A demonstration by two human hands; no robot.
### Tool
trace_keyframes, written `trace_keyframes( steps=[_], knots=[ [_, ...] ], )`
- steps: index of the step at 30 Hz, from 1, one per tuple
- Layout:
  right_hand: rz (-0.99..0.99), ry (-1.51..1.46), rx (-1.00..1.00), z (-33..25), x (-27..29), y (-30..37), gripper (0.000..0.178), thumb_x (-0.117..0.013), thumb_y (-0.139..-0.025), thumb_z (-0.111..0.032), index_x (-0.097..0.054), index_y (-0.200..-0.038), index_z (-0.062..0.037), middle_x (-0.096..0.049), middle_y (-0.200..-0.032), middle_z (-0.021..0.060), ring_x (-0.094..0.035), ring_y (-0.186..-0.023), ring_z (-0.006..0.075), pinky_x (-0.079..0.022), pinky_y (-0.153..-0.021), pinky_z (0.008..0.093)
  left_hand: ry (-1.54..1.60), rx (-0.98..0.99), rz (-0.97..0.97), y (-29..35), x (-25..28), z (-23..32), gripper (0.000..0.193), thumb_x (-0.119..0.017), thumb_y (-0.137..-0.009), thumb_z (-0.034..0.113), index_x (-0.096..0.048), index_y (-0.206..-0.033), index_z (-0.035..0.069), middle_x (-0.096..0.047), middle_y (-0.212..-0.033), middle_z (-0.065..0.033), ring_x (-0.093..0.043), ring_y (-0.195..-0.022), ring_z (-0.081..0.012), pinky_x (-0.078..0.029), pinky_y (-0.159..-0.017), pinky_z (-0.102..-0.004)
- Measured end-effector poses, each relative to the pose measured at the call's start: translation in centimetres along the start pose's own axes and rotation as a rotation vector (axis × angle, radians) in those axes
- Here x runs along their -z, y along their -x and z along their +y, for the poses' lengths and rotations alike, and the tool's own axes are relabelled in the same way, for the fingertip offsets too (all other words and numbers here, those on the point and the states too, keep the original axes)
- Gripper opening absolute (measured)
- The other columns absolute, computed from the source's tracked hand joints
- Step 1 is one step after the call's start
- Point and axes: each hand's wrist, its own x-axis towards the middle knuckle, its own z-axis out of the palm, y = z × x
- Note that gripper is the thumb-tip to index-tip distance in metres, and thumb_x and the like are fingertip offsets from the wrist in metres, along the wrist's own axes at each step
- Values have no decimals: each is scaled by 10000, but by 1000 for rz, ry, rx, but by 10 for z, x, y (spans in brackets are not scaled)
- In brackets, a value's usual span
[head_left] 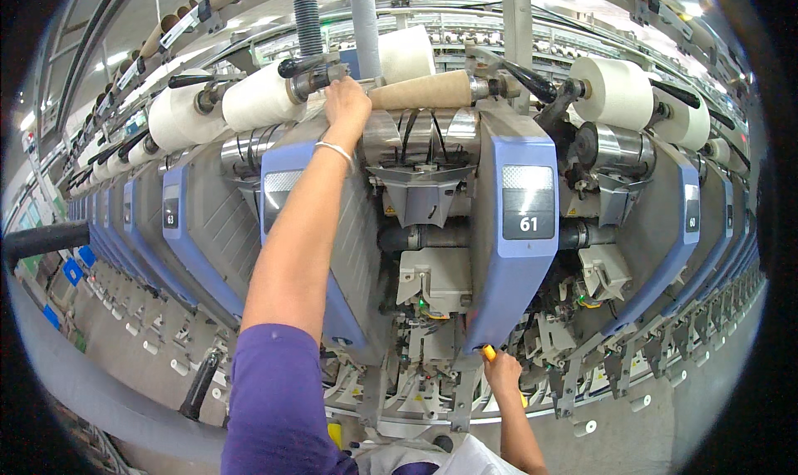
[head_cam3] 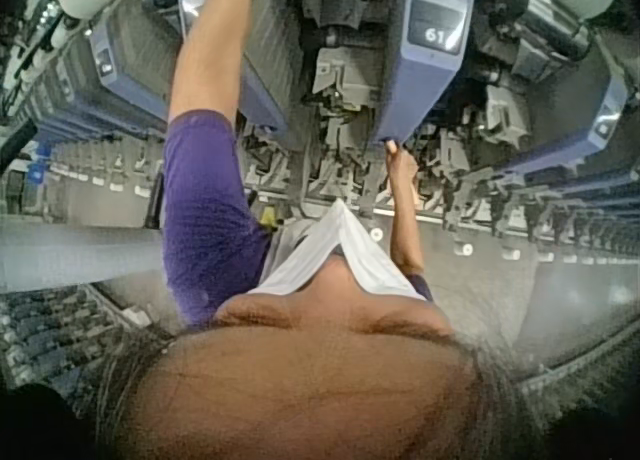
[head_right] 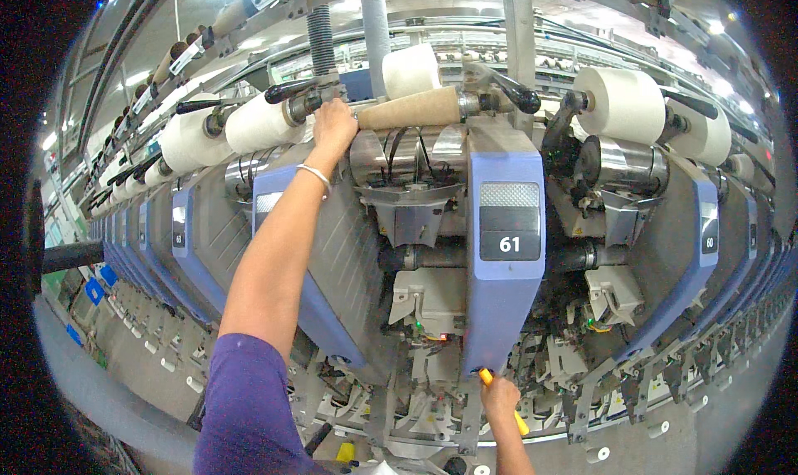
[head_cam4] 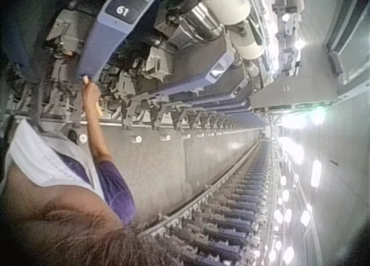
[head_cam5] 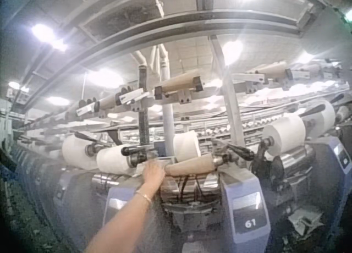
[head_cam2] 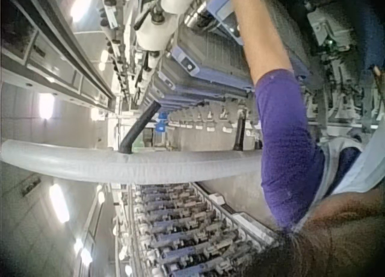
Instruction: The person collects white and yellow cylindrical objects from blue bins and places them into a textile machine. They then walk along the machine row, using a yellow tool to adjust or thread spindles on multiple units.
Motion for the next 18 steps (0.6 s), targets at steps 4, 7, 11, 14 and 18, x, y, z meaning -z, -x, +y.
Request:
trace_keyframes(
  steps=[4, 7, 11, 14, 18],
  knots=[
    [-317, -852, -283, 8, -11, -4, 276, -629, -896, -279, -661, -841, -10, -686, -734, 120, -631, -594, 210, -481, -539, 336, 758, 518, -503, -23, 18, -15, 174, -592, -901, 249, -672, -881, 96, -651, -839, -17, -545, -672, -166, -410, -594, -311],
    [-449, -1438, -435, 10, -22, -4, 242, -591, -936, -245, -637, -921, -8, -653, -734, 69, -499, -523, 120, -410, -493, 263, 1148, 758, -581, -29, 34, -19, 111, -532, -927, 134, -630, -906, 86, -608, -813, -23, -530, -690, -162, -435, -651, -316],
    [-403, -1531, -389, 10, -30, -3, 205, -595, -921, -220, -632, -934, -19, -685, -778, 86, -555, -553, 133, -431, -499, 270, 1532, 773, -689, -14, 51, -20, 93, -476, -914, 15, -560, -899, 53, -548, -745, -24, -531, -696, -159, -462, -671, -317],
    [-222, -1082, -229, 4, -34, -2, 225, -617, -887, -223, -623, -973, -15, -687, -772, 120, -610, -581, 207, -466, -523, 331, 1593, 612, -662, -3, 64, -18, 139, -444, -902, -5, -507, -801, 68, -500, -671, -20, -526, -618, -172, -466, -594, -312],
    [198, -55, 48, -11, -43, 3, 196, -640, -806, -205, -608, -899, -35, -670, -729, 147, -668, -636, 322, -507, -559, 431, 1646, 405, -684, 4, 105, -12, 170, -516, -825, -35, -479, -708, 83, -483, -677, -15, -509, -625, -156, -449, -640, -289]
  ],
)
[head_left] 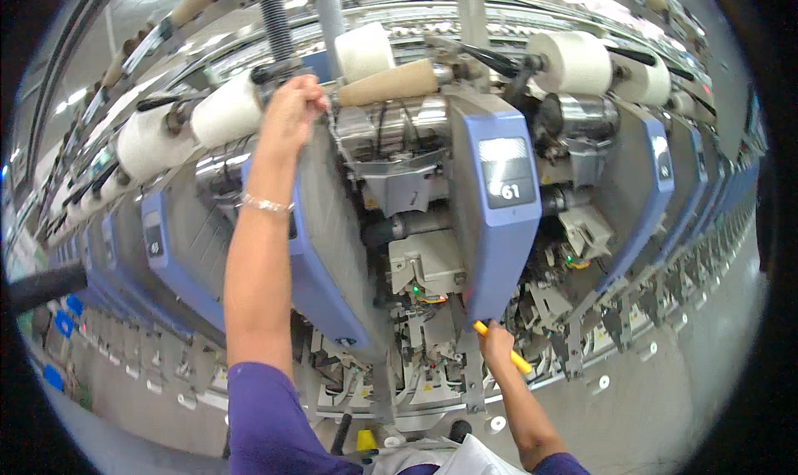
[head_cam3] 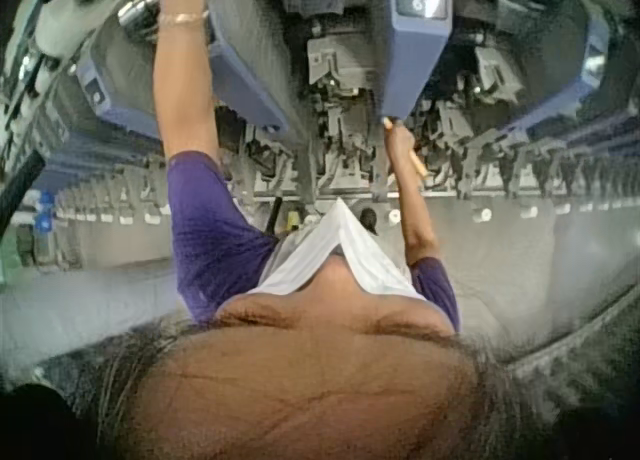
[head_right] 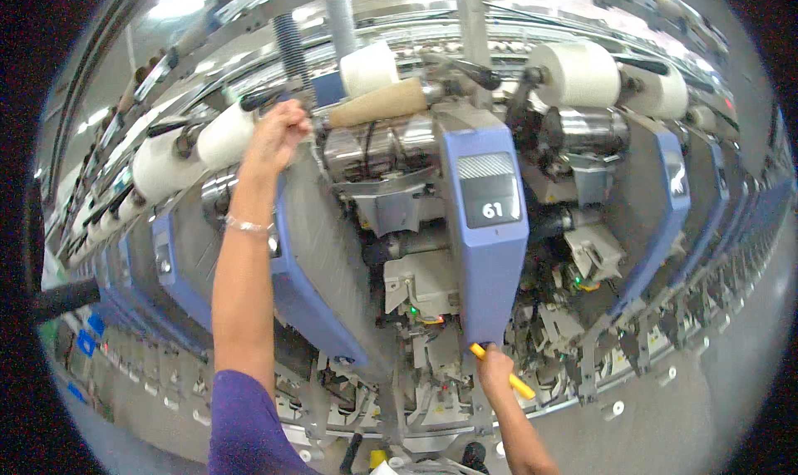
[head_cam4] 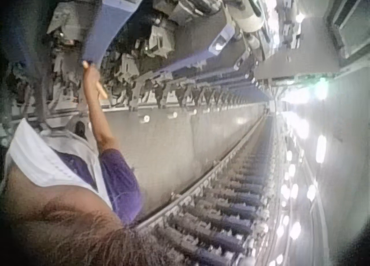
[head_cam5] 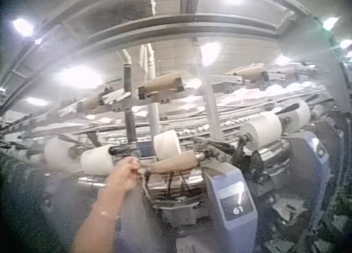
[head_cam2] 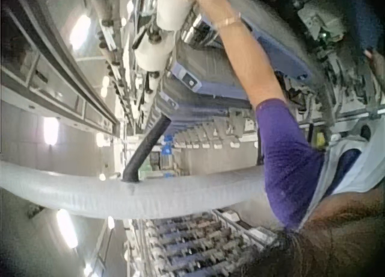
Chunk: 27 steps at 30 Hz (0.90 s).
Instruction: The person collects white and yellow cylindrical objects from blue bins and places them into a textile machine. They then walk along the machine row, using a yellow tool to adjust or thread spindles on multiple units.
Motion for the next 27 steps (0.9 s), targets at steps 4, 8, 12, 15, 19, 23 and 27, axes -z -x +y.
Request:
trace_keyframes(
  steps=[4, 8, 12, 15, 19, 23, 27],
  knots=[
    [-36, 198, -119, -16, 0, 3, 137, -602, -824, -213, -600, -845, -78, -678, -726, 120, -677, -619, 284, -522, -539, 412, 130, -242, -250, 60, -27, 39, 198, -597, -842, 15, -534, -1029, 35, -461, -768, 24, -467, -709, -94, -440, -717, -271],
    [-37, 178, -119, -19, 15, 5, 142, -615, -793, -219, -616, -864, -95, -670, -699, 73, -688, -666, 258, -527, -543, 399, 259, -263, 92, 167, -71, 42, 87, -482, -962, 39, -520, -1037, 17, -286, -705, 37, -308, -617, -71, -347, -696, -245],
    [-189, -61, -118, 10, 42, 35, 257, -622, -822, -308, -637, -911, -67, -678, -758, 150, -682, -722, 331, -538, -623, 457, -32, -393, -256, 245, -129, 19, 156, -540, -956, 129, -532, -1024, -11, -440, -634, -15, -426, -593, -126, -420, -686, -301],
    [-271, -100, -230, 74, 69, 95, 305, -644, -816, -367, -652, -950, -94, -677, -779, 171, -676, -748, 351, -534, -646, 469, -276, -243, -229, 299, -187, -20, 184, -573, -962, 193, -546, -912, 18, -547, -694, -53, -429, -570, -101, -384, -542, -239],
    [-348, -144, -485, 214, 116, 226, 338, -640, -832, -411, -681, -962, -102, -689, -822, 161, -671, -786, 363, -532, -676, 473, -227, 248, -206, 375, -278, -79, 57, -612, -915, 53, -617, -955, 13, -635, -806, -33, -537, -680, -86, -443, -637, -224],
    [-395, -157, -737, 372, 187, 363, 368, -626, -841, -430, -696, -961, -89, -694, -866, 162, -669, -823, 355, -531, -708, 471, -310, 404, -148, 450, -378, -143, 58, -656, -881, 65, -650, -909, 14, -622, -768, -31, -538, -664, -102, -444, -628, -238],
    [-164, -62, -917, 487, 281, 455, 407, -608, -854, -458, -698, -941, -70, -690, -785, 155, -678, -767, 333, -535, -688, 456, -397, 458, -268, 479, -501, -228, 71, -611, -883, 18, -614, -942, -21, -623, -780, -60, -558, -654, -117, -476, -674, -260]
  ],
)
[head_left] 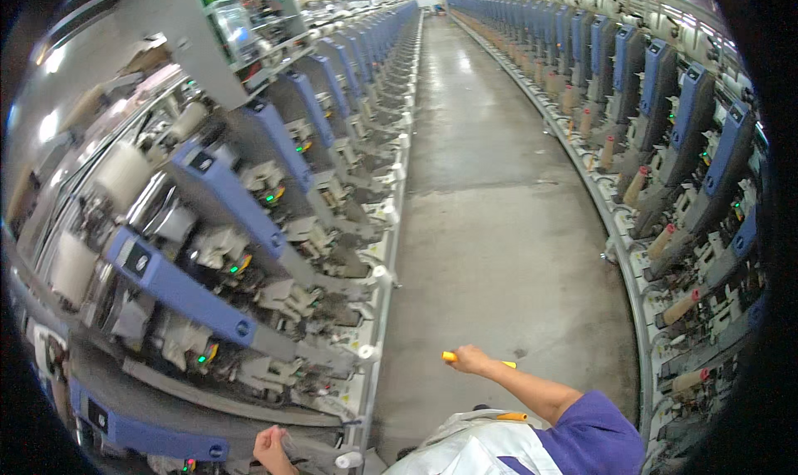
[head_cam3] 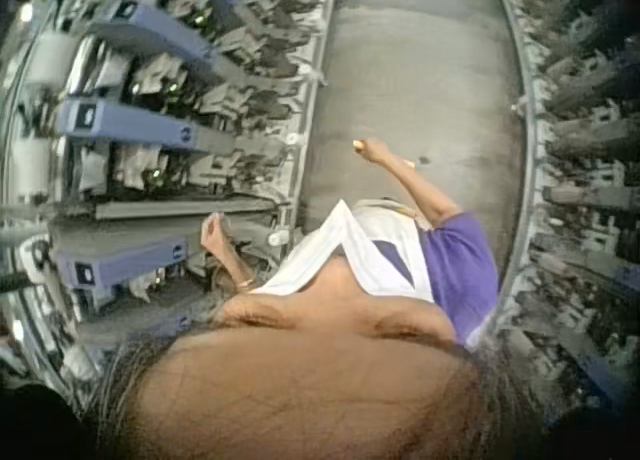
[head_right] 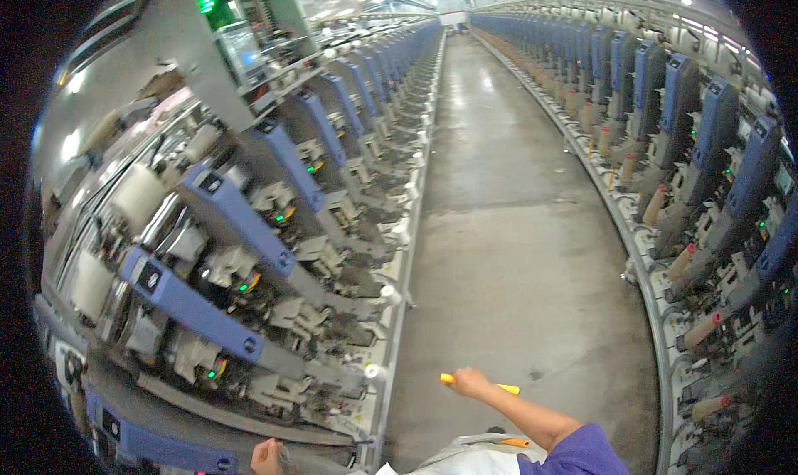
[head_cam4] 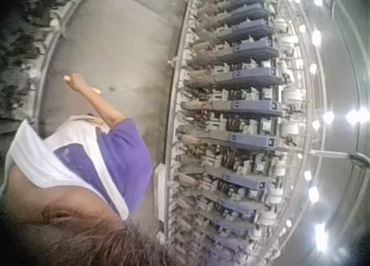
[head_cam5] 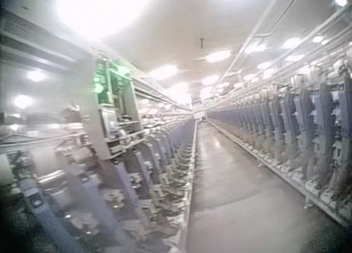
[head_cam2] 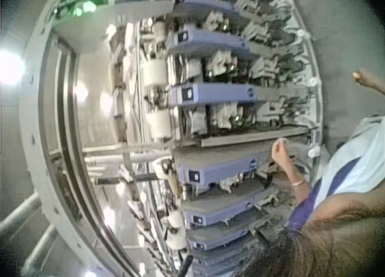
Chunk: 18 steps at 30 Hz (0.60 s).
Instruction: The person collects white and yellow cylindrical objects from blue bins and places them into a textile machine. They then walk along the machine row, using a yellow tool to adjust or thread spindles on multiple units.
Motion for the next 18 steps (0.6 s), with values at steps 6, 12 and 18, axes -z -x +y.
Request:
trace_keyframes(
  steps=[6, 12, 18],
  knots=[
    [110, -431, -379, 224, 70, -64, 383, -597, -851, -458, -695, -925, -96, -698, -790, 107, -679, -769, 290, -527, -712, 425, 9, 64, -188, -37, -224, 54, 112, -683, -869, 110, -664, -831, 7, -568, -615, -23, -475, -508, -110, -405, -474, -289],
    [430, -592, -1257, 511, -1, -3, 502, -592, -838, -494, -654, -1005, -24, -684, -864, 161, -654, -792, 274, -508, -691, 424, -253, -263, -401, -117, -445, 71, 162, -584, -940, 105, -659, -884, -27, -599, -678, -127, -552, -630, -236, -488, -601, -358],
    [996, -742, -1826, 533, 50, 172, 291, -658, -821, -207, -644, -1018, 7, -689, -856, 144, -667, -793, 272, -509, -685, 410, 4, -144, -646, -225, -753, 92, 123, -680, -749, -22, -651, -866, -50, -682, -743, -90, -669, -718, -143, -520, -632, -249]
  ],
)
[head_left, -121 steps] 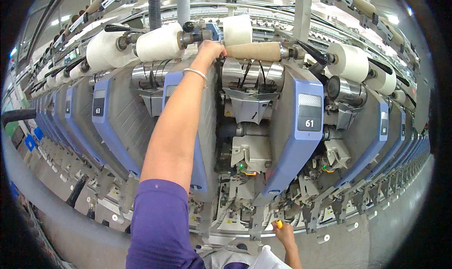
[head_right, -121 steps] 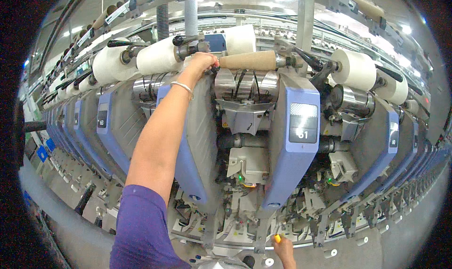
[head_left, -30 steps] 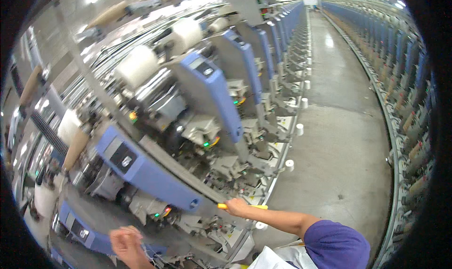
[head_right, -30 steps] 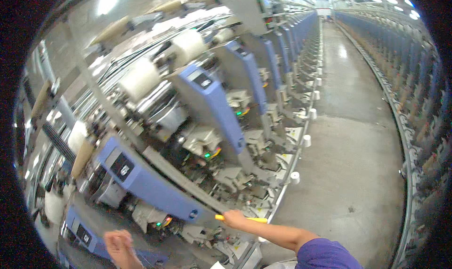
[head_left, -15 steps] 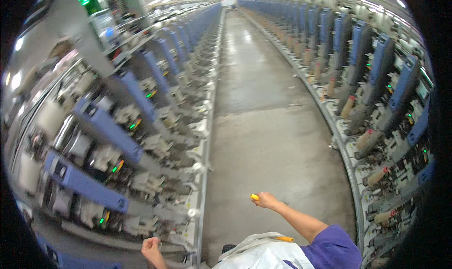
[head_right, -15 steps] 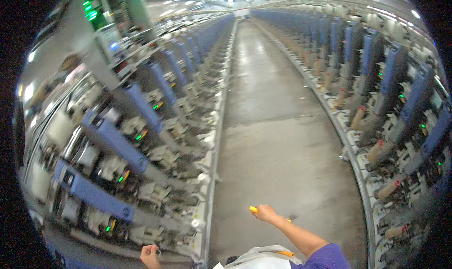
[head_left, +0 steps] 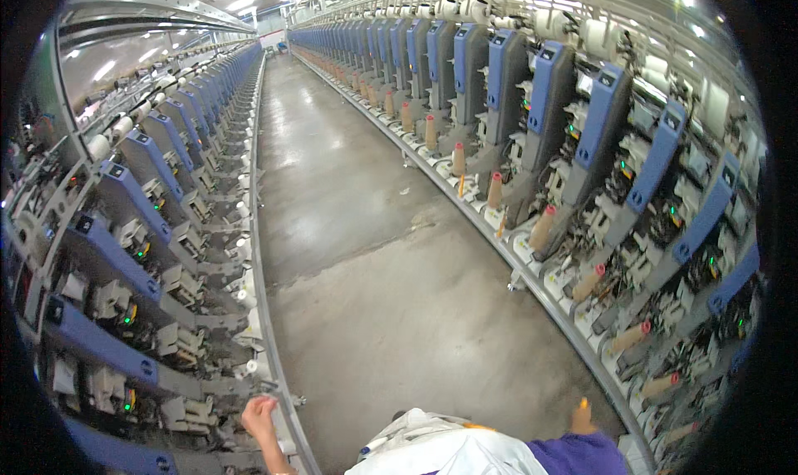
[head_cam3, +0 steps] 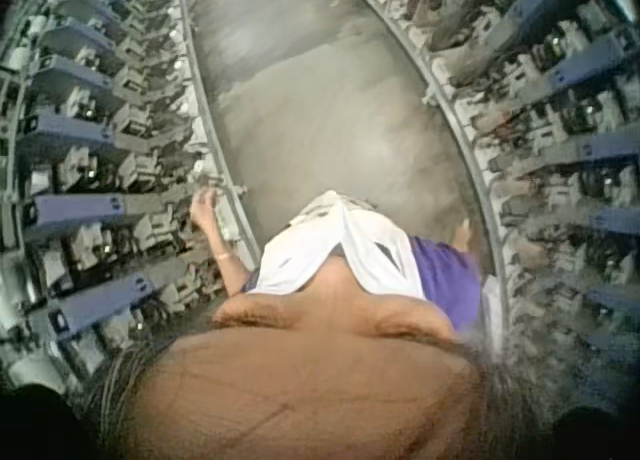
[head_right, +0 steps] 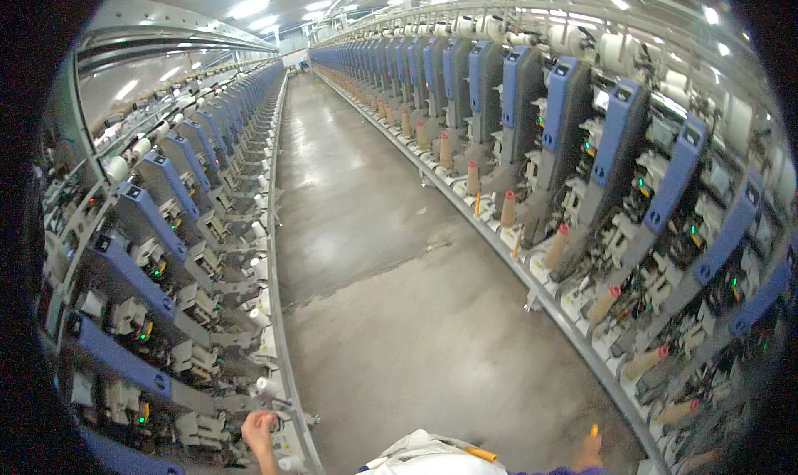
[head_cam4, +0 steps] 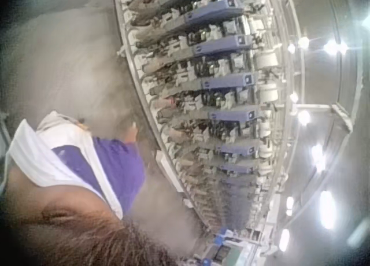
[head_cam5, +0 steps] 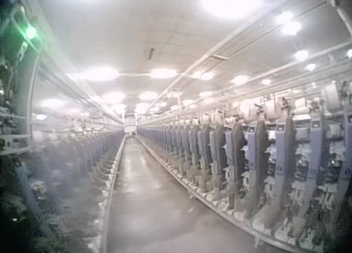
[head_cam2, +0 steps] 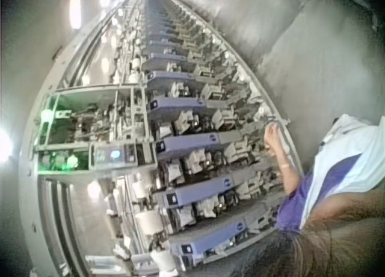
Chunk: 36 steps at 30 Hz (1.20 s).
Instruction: The person collects white and yellow cylindrical objects from blue bins and places them into a textile machine. They then walk along the machine row, using a yellow tool to adjust or thread spindles on multiple units.
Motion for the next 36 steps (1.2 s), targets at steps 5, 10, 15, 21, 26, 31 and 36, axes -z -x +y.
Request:
trace_keyframes(
  steps=[5, 10, 15, 21, 26, 31, 36],
  knots=[
    [-223, 9, -86, -124, -50, 48, 325, -668, -813, -241, -636, -1017, 10, -685, -877, 141, -663, -807, 284, -512, -701, 412, -15, -198, -244, -144, -235, 104, 115, -751, -745, 93, -707, -820, 17, -710, -785, -79, -666, -706, -137, -507, -621, -267],
    [-549, 128, -111, -261, -205, 34, 360, -677, -804, -275, -628, -1016, 12, -681, -898, 138, -660, -822, 296, -516, -717, 414, -165, -302, -247, -274, -405, 135, 107, -731, -763, 138, -704, -821, 52, -692, -734, -124, -666, -647, -235, -511, -626, -328],
    [-631, 192, 61, -508, -347, -68, 396, -687, -796, -309, -620, -1016, 14, -678, -919, 135, -657, -836, 308, -519, -733, 416, -347, -168, -77, -397, -454, 56, 75, -663, -812, 91, -693, -829, 25, -699, -739, -123, -686, -671, -206, -531, -638, -312],
    [-546, 81, 838, -994, -543, -119, 290, -710, -788, -279, -669, -917, -23, -674, -808, 84, -642, -719, 232, -521, -662, 385, -196, 212, 248, -480, -446, 0, 120, -638, -754, -39, -694, -855, -6, -697, -683, -104, -683, -635, -190, -556, -667, -286],
    [-961, -222, 1065, -1237, -684, -28, 225, -690, -863, -247, -667, -942, -38, -661, -833, 27, -611, -774, 133, -492, -701, 291, -480, 558, 436, -575, -490, -59, 532, -799, -621, 43, -566, -1100, 30, -539, -1171, -172, -533, -1101, -351, -523, -803, -388],
    [-1019, 365, 1006, -1258, -748, -2, 156, -643, -885, -177, -661, -906, -23, -666, -834, 39, -622, -777, 165, -509, -712, 334, -853, 740, 30, -698, -536, -157, 668, -861, -581, 219, -566, -1142, 7, -542, -1229, -210, -547, -1097, -377, -482, -896, -438],
    [-963, 742, 460, -1260, -769, -17, 137, -621, -848, -159, -620, -775, -44, -654, -774, 86, -621, -663, 233, -493, -584, 376, -495, 955, 70, -848, -582, -131, 416, -800, -700, 309, -694, -974, 16, -700, -952, -183, -669, -906, -290, -488, -878, -404]
  ],
)
